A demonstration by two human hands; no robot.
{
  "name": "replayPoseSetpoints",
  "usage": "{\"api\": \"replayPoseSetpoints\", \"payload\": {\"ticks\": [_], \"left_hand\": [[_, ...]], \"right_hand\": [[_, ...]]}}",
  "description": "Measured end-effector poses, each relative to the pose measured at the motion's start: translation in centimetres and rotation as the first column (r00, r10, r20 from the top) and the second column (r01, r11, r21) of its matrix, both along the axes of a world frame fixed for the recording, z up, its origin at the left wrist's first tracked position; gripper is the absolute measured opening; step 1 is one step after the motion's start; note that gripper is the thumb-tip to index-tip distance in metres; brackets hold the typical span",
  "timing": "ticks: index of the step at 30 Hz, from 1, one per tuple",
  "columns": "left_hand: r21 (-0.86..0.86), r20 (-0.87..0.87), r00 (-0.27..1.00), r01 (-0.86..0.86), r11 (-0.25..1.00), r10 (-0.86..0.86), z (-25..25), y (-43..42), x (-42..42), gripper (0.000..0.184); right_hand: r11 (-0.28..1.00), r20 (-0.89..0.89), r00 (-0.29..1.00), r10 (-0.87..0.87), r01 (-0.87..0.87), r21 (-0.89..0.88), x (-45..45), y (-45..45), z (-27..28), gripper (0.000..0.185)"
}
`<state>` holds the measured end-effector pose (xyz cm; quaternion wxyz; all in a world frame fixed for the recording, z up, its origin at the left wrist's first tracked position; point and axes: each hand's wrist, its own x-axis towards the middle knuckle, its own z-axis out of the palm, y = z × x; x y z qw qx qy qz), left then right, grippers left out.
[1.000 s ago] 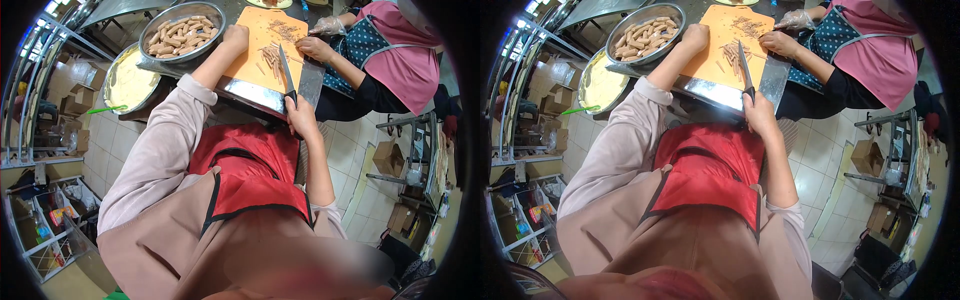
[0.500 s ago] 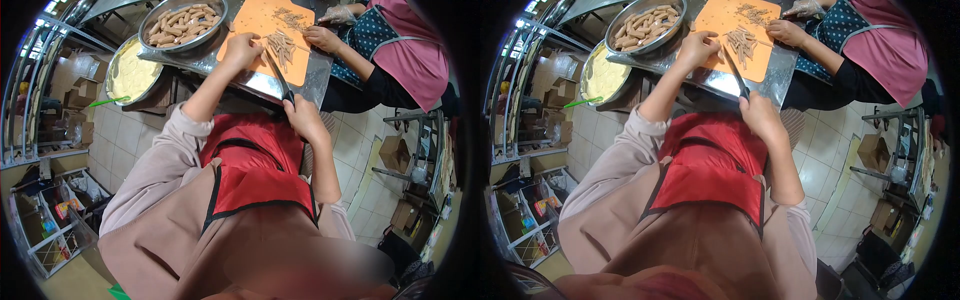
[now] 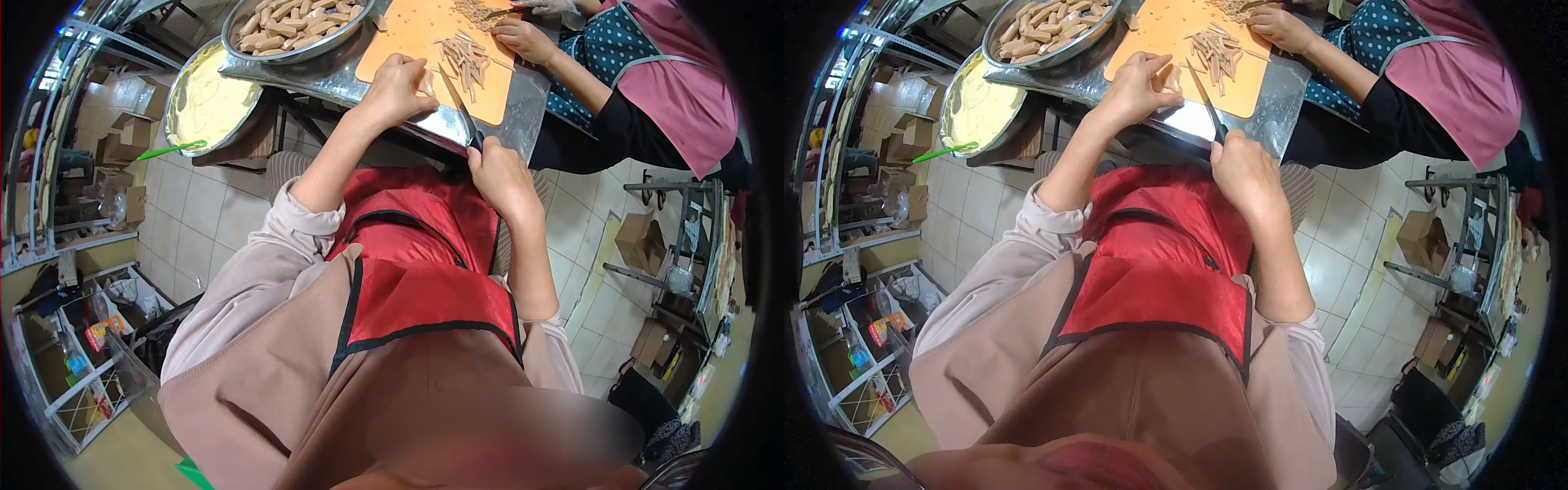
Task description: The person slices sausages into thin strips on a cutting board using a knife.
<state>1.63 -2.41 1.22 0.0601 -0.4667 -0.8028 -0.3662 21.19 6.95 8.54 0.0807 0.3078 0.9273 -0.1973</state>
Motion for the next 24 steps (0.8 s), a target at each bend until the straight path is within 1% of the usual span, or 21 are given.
{"api": "replayPoseSetpoints", "payload": {"ticks": [2, 3, 6, 9, 12, 15, 18, 21, 24], "left_hand": [[0.005, 0.055, 0.998, 0.028, 1.0, -0.028, -0.3, 0.3, 0.2, 0.059], [-0.018, 0.055, 0.998, -0.017, 1.0, 0.018, -0.5, 0.8, 0.1, 0.055], [-0.074, 0.116, 0.992, -0.042, 0.996, 0.051, -0.6, 1.3, -0.4, 0.05], [-0.08, 0.207, 0.977, -0.027, 0.996, 0.043, 0.0, 1.3, -0.4, 0.043], [-0.071, 0.323, 0.944, -0.048, 0.996, 0.069, 0.4, 1.2, 0.0, 0.036], [0.069, 0.27, 0.961, -0.089, 0.994, 0.068, -0.4, 1.3, 0.1, 0.023], [0.105, 0.155, 0.984, -0.103, 0.989, 0.086, -0.9, 1.7, 0.1, 0.023], [-0.017, 0.218, 0.97, -0.107, 0.994, 0.108, -0.9, 2.0, 0.0, 0.028], [0.007, 0.202, 0.973, -0.117, 0.993, 0.113, -0.3, 1.9, 0.2, 0.024]], "right_hand": [[1.0, 0.01, 1.0, 0.015, -0.015, 0.0, 0.1, -0.3, 0.0, 0.037], [1.0, 0.01, 1.0, 0.024, -0.024, -0.001, 0.1, -0.5, 0.0, 0.037], [0.999, -0.002, 0.999, 0.034, -0.034, 0.003, -0.1, -0.8, -0.1, 0.037], [1.0, -0.015, 1.0, 0.019, -0.02, -0.008, -0.2, -1.0, -0.5, 0.037], [1.0, -0.018, 1.0, 0.014, -0.014, -0.015, -0.5, -1.1, -0.8, 0.037], [0.999, -0.019, 0.999, 0.032, -0.032, 0.004, -0.7, -0.6, -0.6, 0.036], [1.0, -0.017, 1.0, 0.019, -0.019, 0.018, -0.8, -0.3, -0.2, 0.035], [1.0, -0.013, 1.0, 0.02, -0.019, 0.022, -0.7, -0.6, -0.2, 0.034], [1.0, -0.025, 1.0, 0.017, -0.017, 0.011, -0.5, -1.1, -0.7, 0.035]]}}
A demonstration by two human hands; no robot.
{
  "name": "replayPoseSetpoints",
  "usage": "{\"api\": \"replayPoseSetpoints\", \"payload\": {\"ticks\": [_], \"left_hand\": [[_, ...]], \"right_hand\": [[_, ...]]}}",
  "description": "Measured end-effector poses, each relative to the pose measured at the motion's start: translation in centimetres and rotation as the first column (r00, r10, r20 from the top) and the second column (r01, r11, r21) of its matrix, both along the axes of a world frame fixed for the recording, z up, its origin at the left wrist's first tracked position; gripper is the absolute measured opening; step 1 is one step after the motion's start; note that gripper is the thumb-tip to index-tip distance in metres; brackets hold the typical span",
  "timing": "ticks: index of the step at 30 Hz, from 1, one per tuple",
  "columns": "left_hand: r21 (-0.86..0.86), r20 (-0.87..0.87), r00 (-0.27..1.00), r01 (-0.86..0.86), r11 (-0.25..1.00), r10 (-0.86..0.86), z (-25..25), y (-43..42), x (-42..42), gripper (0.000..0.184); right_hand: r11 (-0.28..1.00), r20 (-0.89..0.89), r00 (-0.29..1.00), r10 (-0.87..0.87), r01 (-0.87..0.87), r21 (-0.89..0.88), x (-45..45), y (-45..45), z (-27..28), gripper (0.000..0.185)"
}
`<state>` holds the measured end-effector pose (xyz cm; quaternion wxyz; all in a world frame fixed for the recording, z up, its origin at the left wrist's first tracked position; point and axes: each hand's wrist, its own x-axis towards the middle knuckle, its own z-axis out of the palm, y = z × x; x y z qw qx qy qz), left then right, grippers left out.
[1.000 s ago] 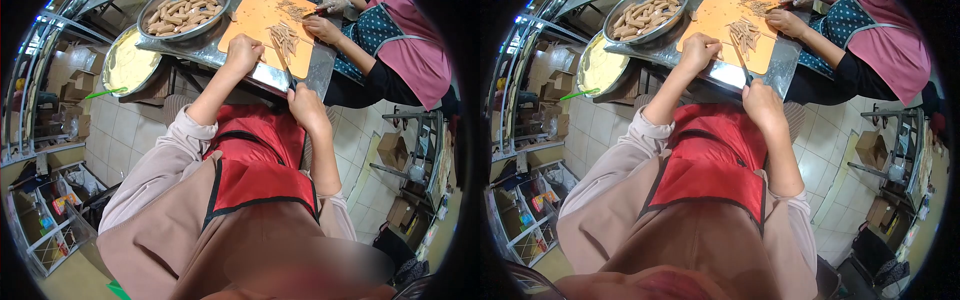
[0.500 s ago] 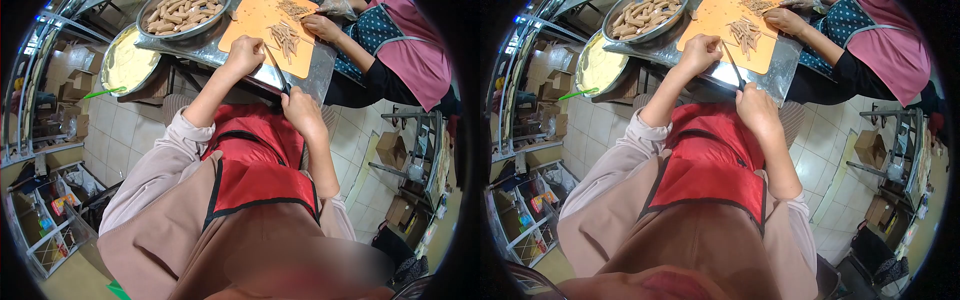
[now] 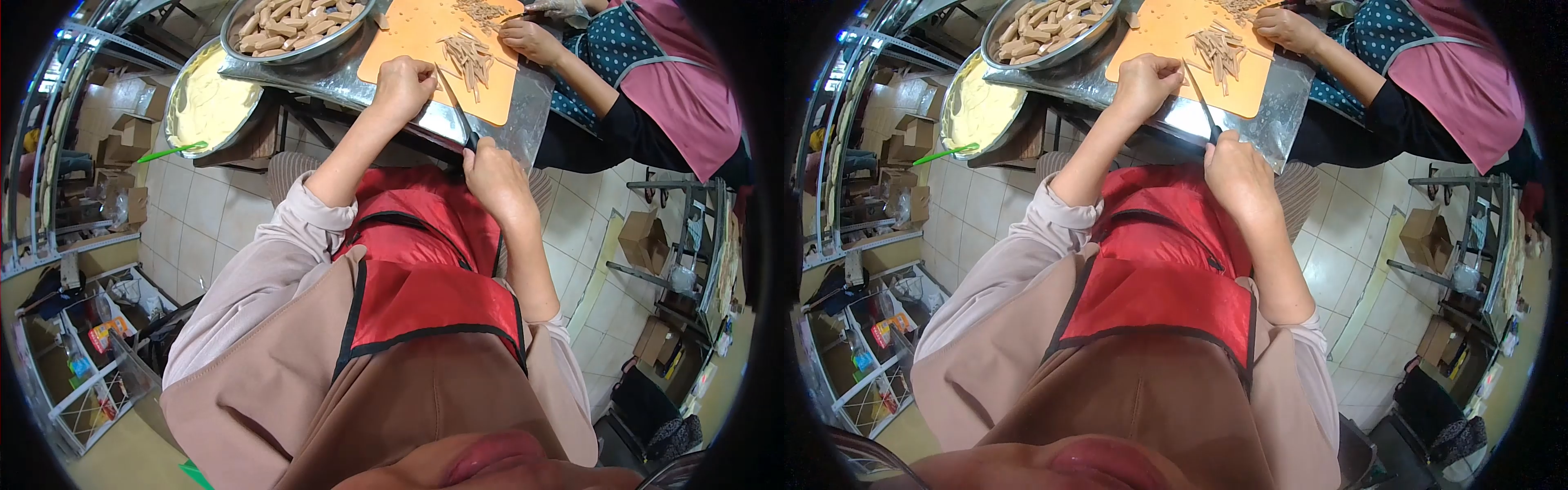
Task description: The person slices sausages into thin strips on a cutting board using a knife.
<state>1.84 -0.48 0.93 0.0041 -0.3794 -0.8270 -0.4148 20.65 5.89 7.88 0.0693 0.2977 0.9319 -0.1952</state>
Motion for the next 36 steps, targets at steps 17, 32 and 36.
{"api": "replayPoseSetpoints", "payload": {"ticks": [17, 32, 36], "left_hand": [[-0.032, 0.042, 0.995, 0.091, 0.995, -0.09, 0.4, 0.1, -0.6, 0.021], [-0.051, -0.334, 0.928, 0.156, 0.986, -0.164, -0.6, 1.1, -0.5, 0.016], [-0.026, -0.329, 0.926, 0.188, 0.982, -0.186, -0.8, 1.3, -0.9, 0.015]], "right_hand": [[0.996, -0.011, 0.999, -0.044, 0.043, -0.074, 0.2, -1.3, 0.2, 0.033], [1.0, 0.06, 0.998, 0.006, -0.007, 0.014, 0.4, 1.2, 1.1, 0.03], [0.999, 0.038, 0.999, 0.031, -0.032, 0.032, -0.5, 2.3, 1.0, 0.03]]}}
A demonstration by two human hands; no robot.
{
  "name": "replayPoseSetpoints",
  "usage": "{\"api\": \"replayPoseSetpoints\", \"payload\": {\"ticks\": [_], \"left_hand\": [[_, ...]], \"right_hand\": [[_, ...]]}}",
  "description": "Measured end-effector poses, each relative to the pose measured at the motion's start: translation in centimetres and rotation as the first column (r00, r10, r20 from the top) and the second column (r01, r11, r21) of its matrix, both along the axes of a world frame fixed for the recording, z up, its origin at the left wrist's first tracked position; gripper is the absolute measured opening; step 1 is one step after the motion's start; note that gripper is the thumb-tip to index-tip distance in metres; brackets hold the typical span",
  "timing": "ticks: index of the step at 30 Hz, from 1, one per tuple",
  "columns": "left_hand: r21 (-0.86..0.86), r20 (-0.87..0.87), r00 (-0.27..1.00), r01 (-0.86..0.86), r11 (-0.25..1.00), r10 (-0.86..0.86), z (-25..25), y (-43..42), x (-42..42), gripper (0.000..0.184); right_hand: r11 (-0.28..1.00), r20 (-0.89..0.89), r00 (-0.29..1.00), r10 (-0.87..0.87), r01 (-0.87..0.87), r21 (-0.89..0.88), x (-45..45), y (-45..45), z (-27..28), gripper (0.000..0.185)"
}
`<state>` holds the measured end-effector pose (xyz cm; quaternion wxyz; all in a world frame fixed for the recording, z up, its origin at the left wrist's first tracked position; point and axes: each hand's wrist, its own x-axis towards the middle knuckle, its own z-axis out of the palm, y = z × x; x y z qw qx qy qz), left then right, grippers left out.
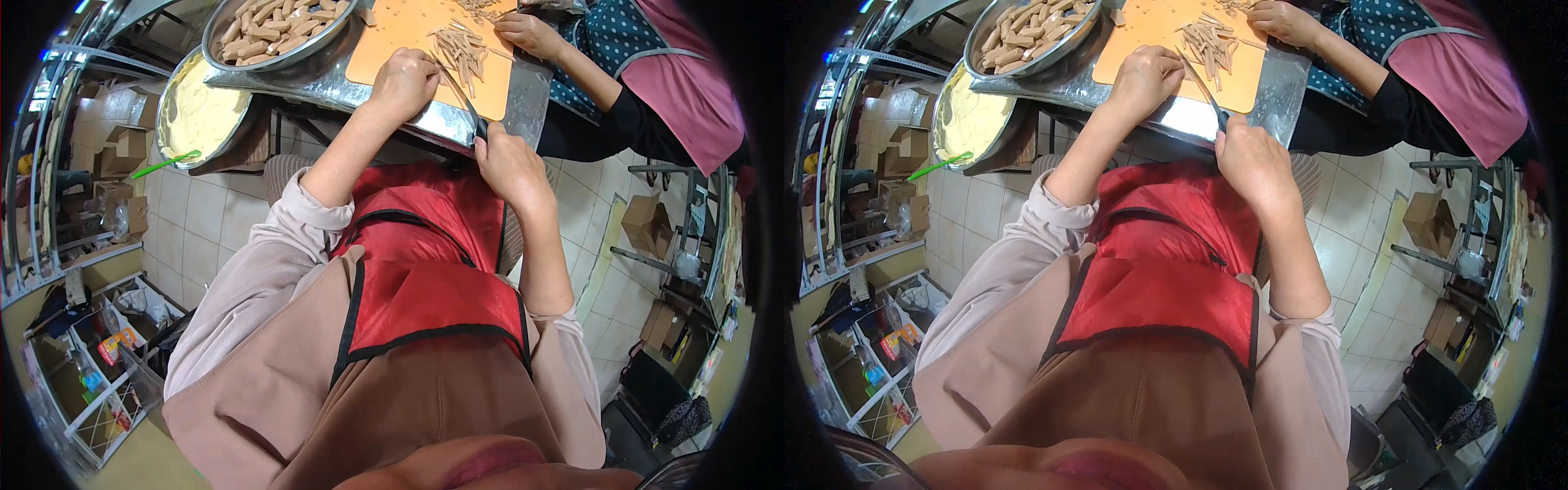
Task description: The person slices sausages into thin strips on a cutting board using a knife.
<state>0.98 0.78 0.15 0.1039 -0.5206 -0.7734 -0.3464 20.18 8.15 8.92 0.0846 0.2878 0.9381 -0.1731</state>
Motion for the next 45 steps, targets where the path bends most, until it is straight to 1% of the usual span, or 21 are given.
{"api": "replayPoseSetpoints", "payload": {"ticks": [1, 4, 6, 9, 12, 15, 17, 18, 20, 23, 26, 29, 30, 32, 33, 38, 41, 44, 45], "left_hand": [[-0.004, 0.001, 1.0, 0.006, 1.0, -0.006, 0.0, 0.0, 0.0, 0.015], [-0.009, -0.003, 1.0, 0.03, 1.0, -0.03, 0.3, -0.1, -0.3, 0.014], [-0.007, -0.012, 0.998, 0.06, 0.998, -0.06, 0.1, 0.0, -0.4, 0.013], [-0.017, 0.025, 0.997, 0.069, 0.997, -0.068, 0.1, 0.0, -0.5, 0.014], [0.035, -0.005, 0.999, 0.033, 0.999, -0.033, 0.1, 0.3, 0.1, 0.014], [0.034, 0.002, 1.0, 0.02, 0.999, -0.02, 0.0, 0.4, 0.2, 0.015], [0.025, 0.041, 0.999, 0.026, 0.999, -0.027, -0.2, 0.4, 0.0, 0.014], [0.02, 0.06, 0.998, 0.03, 0.999, -0.031, -0.3, 0.4, -0.1, 0.014], [0.015, 0.032, 0.999, 0.008, 1.0, -0.009, -0.5, 0.5, -0.1, 0.013], [0.001, 0.006, 1.0, -0.015, 1.0, 0.015, -0.4, 0.5, 0.4, 0.012], [0.019, 0.02, 0.999, -0.029, 0.999, 0.029, -0.6, 0.5, 0.3, 0.011], [0.047, 0.038, 0.999, -0.031, 0.998, 0.029, -0.8, 0.5, 0.2, 0.011], [0.057, 0.04, 0.999, -0.028, 0.998, 0.026, -0.8, 0.5, 0.3, 0.011], [0.022, 0.031, 0.999, -0.043, 0.999, 0.043, -0.7, 0.6, 0.3, 0.012], [0.006, 0.026, 0.998, -0.053, 0.999, 0.053, -0.6, 0.6, 0.3, 0.012], [0.047, 0.034, 0.998, -0.048, 0.998, 0.046, -0.7, 0.4, 0.1, 0.013], [0.051, 0.047, 0.998, -0.044, 0.998, 0.042, -0.8, 0.4, 0.4, 0.013], [0.034, 0.039, 0.998, -0.046, 0.998, 0.045, -0.5, 0.5, 0.1, 0.012], [0.025, 0.038, 0.998, -0.045, 0.999, 0.044, -0.6, 0.4, 0.2, 0.012]], "right_hand": [[1.0, 0.0, 1.0, 0.005, -0.005, 0.001, -0.1, 0.0, 0.0, 0.03], [0.998, -0.012, 0.998, -0.062, 0.061, -0.022, -0.2, -0.7, 0.2, 0.032], [0.998, -0.011, 0.999, -0.053, 0.052, -0.032, 0.2, -1.0, 0.2, 0.033], [0.995, -0.022, 0.997, -0.073, 0.071, -0.07, 0.4, -1.5, -0.3, 0.034], [0.991, -0.047, 0.995, -0.087, 0.081, -0.11, 0.2, -1.9, -0.9, 0.035], [0.989, -0.045, 0.995, -0.091, 0.086, -0.12, -0.2, -2.3, -1.1, 0.035], [0.988, -0.041, 0.994, -0.102, 0.097, -0.116, -0.3, -2.4, -1.3, 0.034], [0.99, -0.052, 0.995, -0.084, 0.077, -0.115, -0.5, -2.2, -1.4, 0.034], [0.992, -0.067, 0.997, -0.05, 0.042, -0.117, -1.1, -1.5, -1.7, 0.033], [0.998, -0.067, 0.998, 0.005, -0.009, -0.069, -1.8, -1.1, -2.2, 0.032], [0.996, -0.054, 0.998, -0.039, 0.034, -0.082, -0.2, -1.8, -1.9, 0.032], [0.994, 0.022, 0.997, -0.07, 0.072, -0.085, 1.1, -2.5, -0.9, 0.029], [0.993, 0.009, 0.997, -0.078, 0.079, -0.085, 1.1, -2.4, -1.0, 0.029], [0.992, -0.02, 0.995, -0.098, 0.096, -0.084, 0.6, -1.9, -1.2, 0.031], [0.992, -0.02, 0.995, -0.097, 0.095, -0.08, 0.5, -1.8, -1.2, 0.032], [0.997, -0.017, 0.998, -0.063, 0.062, -0.046, 0.3, -2.5, 0.2, 0.033], [0.996, -0.038, 0.998, -0.048, 0.045, -0.074, 0.2, -1.8, -0.5, 0.033], [0.997, -0.023, 1.0, -0.014, 0.012, -0.078, -0.3, -1.2, -0.8, 0.033], [0.993, -0.023, 1.0, -0.01, 0.007, -0.116, -0.6, -0.8, -0.9, 0.033]]}}
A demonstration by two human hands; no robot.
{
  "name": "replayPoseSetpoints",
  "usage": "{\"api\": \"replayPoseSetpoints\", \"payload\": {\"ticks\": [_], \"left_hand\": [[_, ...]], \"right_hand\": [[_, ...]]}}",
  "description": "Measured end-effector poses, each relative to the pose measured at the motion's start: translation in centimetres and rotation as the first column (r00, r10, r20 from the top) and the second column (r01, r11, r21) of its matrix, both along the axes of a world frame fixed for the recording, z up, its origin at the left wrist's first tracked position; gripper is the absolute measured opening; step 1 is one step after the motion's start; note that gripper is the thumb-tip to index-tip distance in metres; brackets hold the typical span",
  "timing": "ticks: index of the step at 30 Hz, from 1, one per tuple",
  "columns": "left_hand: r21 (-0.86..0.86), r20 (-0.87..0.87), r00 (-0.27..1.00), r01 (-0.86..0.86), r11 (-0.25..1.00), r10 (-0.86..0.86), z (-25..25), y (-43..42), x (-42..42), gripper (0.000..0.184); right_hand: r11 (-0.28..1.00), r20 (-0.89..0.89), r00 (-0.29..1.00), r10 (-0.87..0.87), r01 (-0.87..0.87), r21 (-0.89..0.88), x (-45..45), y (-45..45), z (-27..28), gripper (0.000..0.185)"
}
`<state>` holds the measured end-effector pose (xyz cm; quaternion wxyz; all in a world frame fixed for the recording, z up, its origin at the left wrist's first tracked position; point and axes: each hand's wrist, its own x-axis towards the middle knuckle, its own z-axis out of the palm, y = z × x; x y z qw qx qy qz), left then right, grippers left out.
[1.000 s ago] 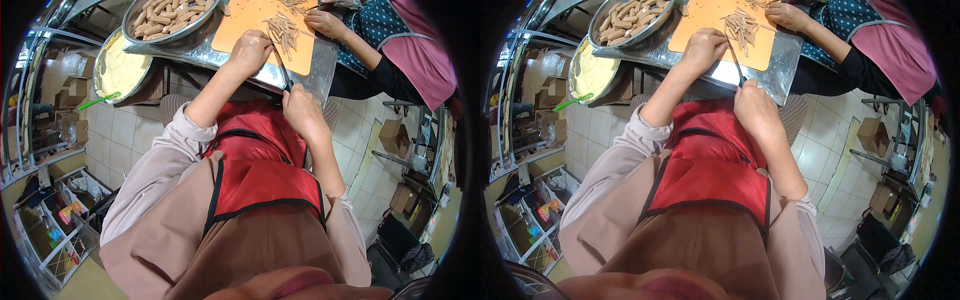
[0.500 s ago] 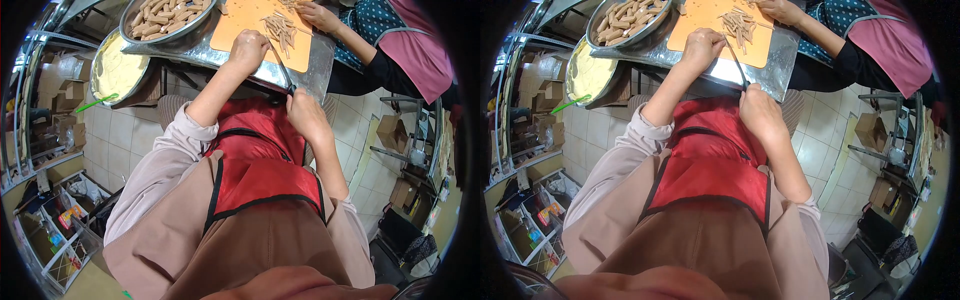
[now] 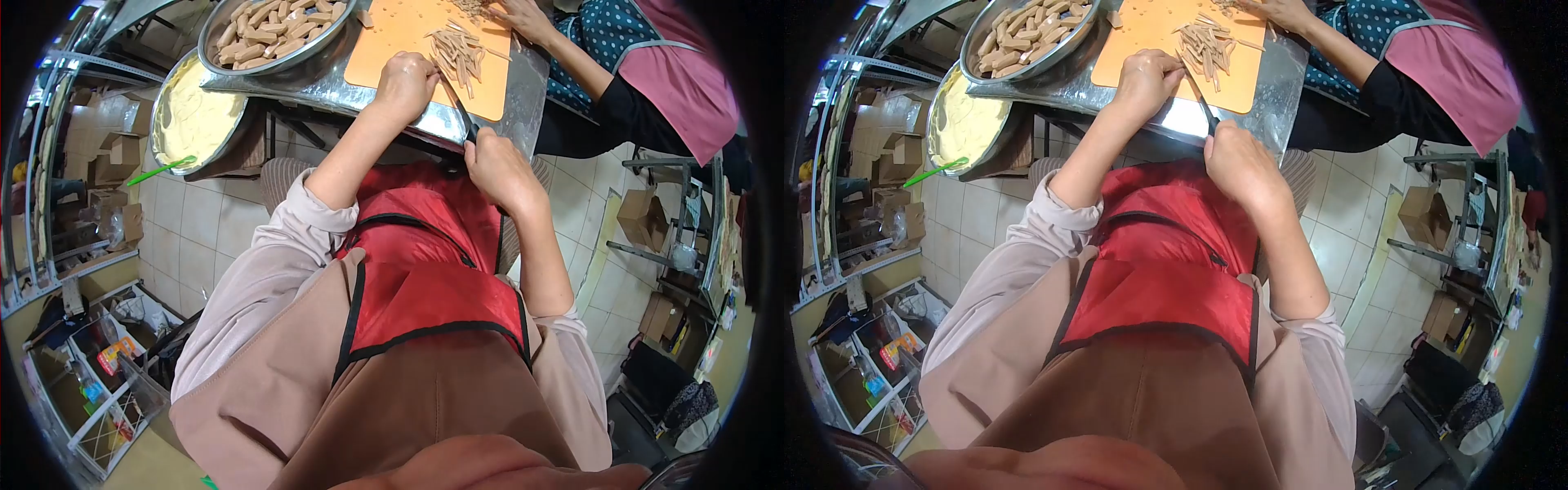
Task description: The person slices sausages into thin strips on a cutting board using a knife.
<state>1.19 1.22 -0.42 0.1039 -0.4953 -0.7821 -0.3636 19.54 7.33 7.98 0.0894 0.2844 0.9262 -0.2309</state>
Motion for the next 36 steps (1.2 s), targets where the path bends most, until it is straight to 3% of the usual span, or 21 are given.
{"api": "replayPoseSetpoints", "payload": {"ticks": [5, 6, 15, 18, 21, 24, 27, 36], "left_hand": [[-0.02, -0.005, 1.0, -0.019, 1.0, 0.018, -0.2, 0.0, 0.4, 0.012], [-0.021, -0.022, 0.999, -0.031, 0.999, 0.03, -0.1, 0.1, 0.3, 0.012], [-0.087, -0.027, 0.998, -0.053, 0.995, 0.051, 0.3, 0.3, 0.2, 0.012], [-0.064, 0.081, 0.995, -0.051, 0.997, 0.056, 0.5, 0.0, 0.3, 0.013], [0.104, 0.138, 0.99, -0.046, 0.994, 0.031, 0.4, -0.6, -0.3, 0.014], [0.048, 0.121, 0.99, -0.082, 0.995, 0.076, 0.5, -1.6, -0.5, 0.014], [-0.013, 0.147, 0.989, 0.021, 1.0, -0.019, 0.6, -2.0, -0.3, 0.015], [0.081, -0.063, 0.998, 0.019, 0.997, -0.014, 0.0, -1.1, 0.9, 0.016]], "right_hand": [[0.981, 0.124, 0.992, -0.014, 0.037, -0.192, -1.0, 0.7, 1.7, 0.034], [0.999, -0.047, 0.999, 0.025, -0.026, -0.019, -0.1, 0.5, -0.4, 0.034], [0.999, 0.007, 0.999, -0.038, 0.038, 0.022, 1.6, 0.8, -0.1, 0.033], [0.996, -0.003, 0.998, -0.065, 0.065, 0.061, 1.2, 0.1, 0.7, 0.034], [0.994, 0.006, 0.997, -0.071, 0.07, 0.081, 1.6, -0.7, 1.5, 0.034], [0.997, 0.054, 0.998, -0.036, 0.032, 0.07, 1.9, -1.0, 1.7, 0.034], [0.997, 0.061, 0.998, -0.035, 0.031, 0.064, 1.5, -0.9, 1.2, 0.034], [0.995, 0.012, 1.0, -0.022, 0.021, 0.097, 1.3, -1.0, 0.2, 0.033]]}}
